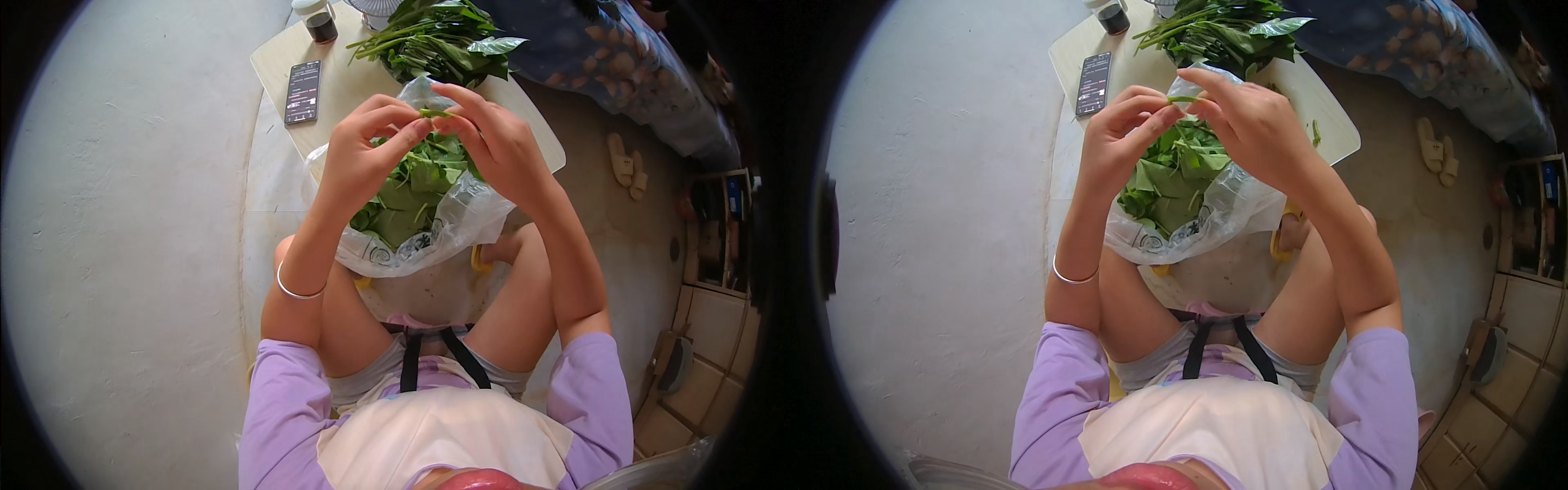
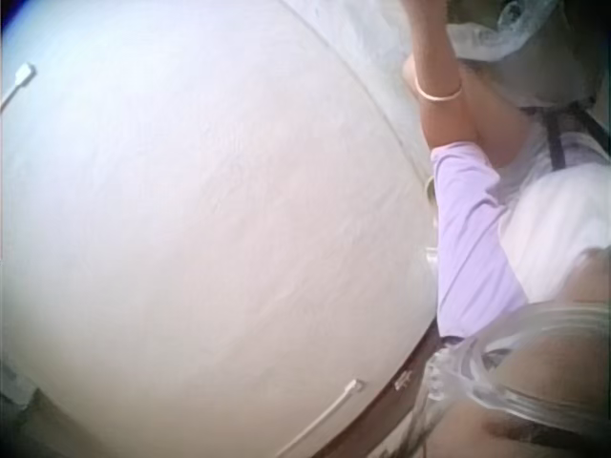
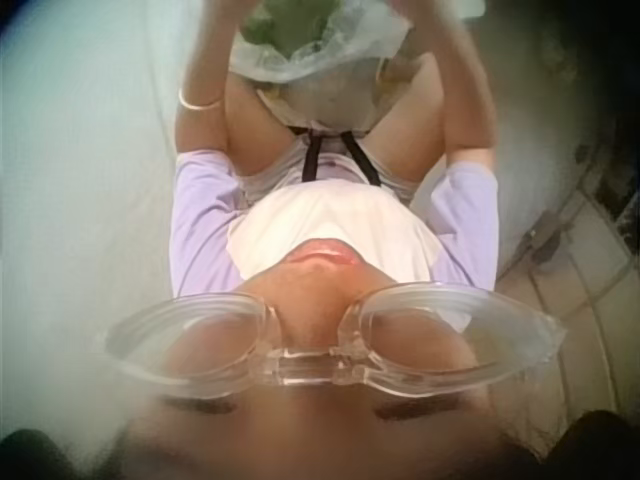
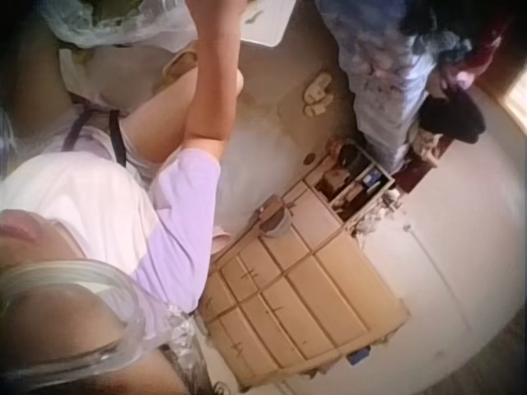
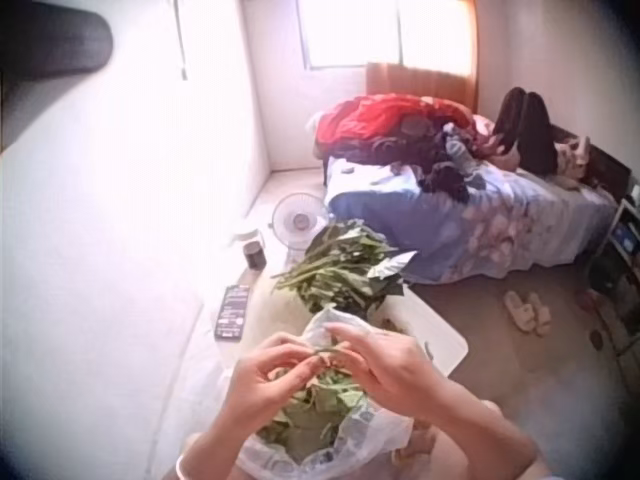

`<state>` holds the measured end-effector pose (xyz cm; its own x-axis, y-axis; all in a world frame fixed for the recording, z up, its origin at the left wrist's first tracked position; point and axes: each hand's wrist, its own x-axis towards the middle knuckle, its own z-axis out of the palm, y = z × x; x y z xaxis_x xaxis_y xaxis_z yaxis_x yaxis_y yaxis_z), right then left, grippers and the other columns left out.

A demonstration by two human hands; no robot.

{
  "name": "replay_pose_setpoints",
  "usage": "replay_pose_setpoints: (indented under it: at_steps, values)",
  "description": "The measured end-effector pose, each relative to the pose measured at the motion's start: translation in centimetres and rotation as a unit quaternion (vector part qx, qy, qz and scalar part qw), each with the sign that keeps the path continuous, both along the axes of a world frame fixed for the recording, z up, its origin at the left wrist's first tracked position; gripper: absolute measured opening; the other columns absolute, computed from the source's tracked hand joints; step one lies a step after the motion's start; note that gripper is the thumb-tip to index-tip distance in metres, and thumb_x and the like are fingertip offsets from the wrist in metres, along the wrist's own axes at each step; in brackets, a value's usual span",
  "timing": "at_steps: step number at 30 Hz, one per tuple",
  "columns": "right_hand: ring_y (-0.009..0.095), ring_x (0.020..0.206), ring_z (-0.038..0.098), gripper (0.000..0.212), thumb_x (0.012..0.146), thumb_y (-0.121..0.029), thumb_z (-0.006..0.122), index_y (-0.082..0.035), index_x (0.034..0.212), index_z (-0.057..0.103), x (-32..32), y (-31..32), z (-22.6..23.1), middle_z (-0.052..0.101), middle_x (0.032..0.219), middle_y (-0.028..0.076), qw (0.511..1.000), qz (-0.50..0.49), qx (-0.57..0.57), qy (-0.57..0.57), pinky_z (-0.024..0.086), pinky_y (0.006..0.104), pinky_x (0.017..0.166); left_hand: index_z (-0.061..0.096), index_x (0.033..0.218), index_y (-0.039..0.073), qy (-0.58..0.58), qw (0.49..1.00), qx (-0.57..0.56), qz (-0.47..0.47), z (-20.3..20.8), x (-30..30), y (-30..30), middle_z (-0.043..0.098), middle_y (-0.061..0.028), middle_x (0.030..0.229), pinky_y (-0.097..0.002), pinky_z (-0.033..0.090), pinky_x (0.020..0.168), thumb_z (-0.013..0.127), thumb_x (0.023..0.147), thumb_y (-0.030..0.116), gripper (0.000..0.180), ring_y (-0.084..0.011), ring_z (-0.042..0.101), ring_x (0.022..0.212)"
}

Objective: The person picks leaves and tender stems from a pile of green leafy vegetables by hand, placing the picked pieces into a plastic bag.

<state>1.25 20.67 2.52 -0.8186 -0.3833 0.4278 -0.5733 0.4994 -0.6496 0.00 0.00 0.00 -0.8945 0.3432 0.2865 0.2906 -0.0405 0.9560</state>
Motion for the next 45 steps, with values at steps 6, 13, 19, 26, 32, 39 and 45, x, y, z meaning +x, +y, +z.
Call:
replay_pose_setpoints:
  at_steps: [6, 13, 19, 26, 32, 39, 45]
  values:
    - [0.023, 0.072, 0.064, 0.038, 0.091, 0.002, 0.057, -0.01, 0.128, 0.059, -2.1, 2.0, 0.2, 0.064, 0.081, 0.007, 0.985, -0.07, 0.002, 0.157, 0.051, 0.0328, 0.065, 0.073, 0.095, 0.0, -0.112, 0.993, 0.041, -0.012, 0.9, -0.7, -0.7, 0.069, -0.002, 0.086, -0.022, 0.048, 0.065, 0.067, 0.093, 0.018, 0.019, -0.0078, 0.061, 0.076]
    - [0.001, 0.061, 0.052, 0.017, 0.099, -0.016, 0.059, -0.001, 0.108, 0.059, -1.2, 2.4, 1.0, 0.066, 0.08, 0.001, 0.937, -0.046, -0.325, -0.12, 0.042, 0.0174, 0.053, 0.07, 0.104, 0.003, -0.224, 0.957, 0.17, -0.068, 0.5, -1.1, -1.0, 0.066, -0.0015, 0.088, -0.0208, 0.045, 0.063, 0.06, 0.099, 0.023, 0.022, -0.0076, 0.058, 0.077]
    - [-0.001, 0.054, 0.043, 0.022, 0.097, -0.026, 0.063, -0.004, 0.099, 0.068, 0.1, -0.5, 1.1, 0.071, 0.086, -0.001, 0.924, 0.026, -0.214, -0.315, 0.033, 0.0183, 0.046, 0.07, 0.108, 0.004, -0.209, 0.957, 0.185, -0.075, 0.5, -1.2, -0.9, 0.066, -0.0004, 0.089, -0.0192, 0.044, 0.062, 0.06, 0.1, 0.023, 0.023, -0.0056, 0.057, 0.078]
    - [0.001, 0.058, 0.047, 0.026, 0.091, -0.028, 0.068, -0.005, 0.103, 0.071, 0.0, -0.1, 1.3, 0.061, 0.074, -0.005, 0.879, 0.066, -0.198, -0.428, 0.035, 0.0196, 0.05, 0.071, 0.107, 0.004, -0.174, 0.974, 0.14, -0.032, 0.8, -1.0, -0.5, 0.067, -0.001, 0.089, -0.0191, 0.044, 0.06, 0.061, 0.099, 0.022, 0.022, -0.0055, 0.058, 0.08]
    - [0.002, 0.068, 0.051, 0.019, 0.086, -0.016, 0.064, -0.005, 0.101, 0.069, 0.0, -0.4, 1.2, 0.063, 0.085, -0.003, 0.895, 0.051, -0.204, -0.393, 0.038, 0.0194, 0.055, 0.071, 0.107, 0.002, -0.117, 0.984, 0.135, 0.018, 0.6, -0.5, -0.4, 0.07, -0.0057, 0.092, -0.0187, 0.044, 0.06, 0.061, 0.098, 0.02, 0.022, -0.0075, 0.06, 0.077]
    - [0.003, 0.07, 0.053, 0.015, 0.088, -0.007, 0.06, -0.004, 0.1, 0.068, -0.9, -0.4, 0.4, 0.066, 0.084, -0.002, 0.932, 0.065, -0.201, -0.296, 0.043, 0.0215, 0.06, 0.07, 0.105, 0.001, -0.105, 0.963, 0.249, -0.005, 1.3, 0.4, -0.2, 0.07, -0.0067, 0.087, -0.0206, 0.046, 0.057, 0.059, 0.099, 0.017, 0.02, -0.0083, 0.06, 0.072]
    - [0.008, 0.073, 0.06, 0.013, 0.092, -0.013, 0.063, -0.003, 0.097, 0.069, -1.4, -1.8, 0.8, 0.068, 0.081, 0.003, 0.983, -0.051, -0.155, -0.089, 0.047, 0.0258, 0.064, 0.069, 0.107, 0.0, -0.025, 0.992, 0.115, 0.044, 1.2, 0.3, -1.5, 0.066, -0.0029, 0.081, -0.0198, 0.044, 0.055, 0.062, 0.098, 0.02, 0.023, -0.0056, 0.058, 0.066]
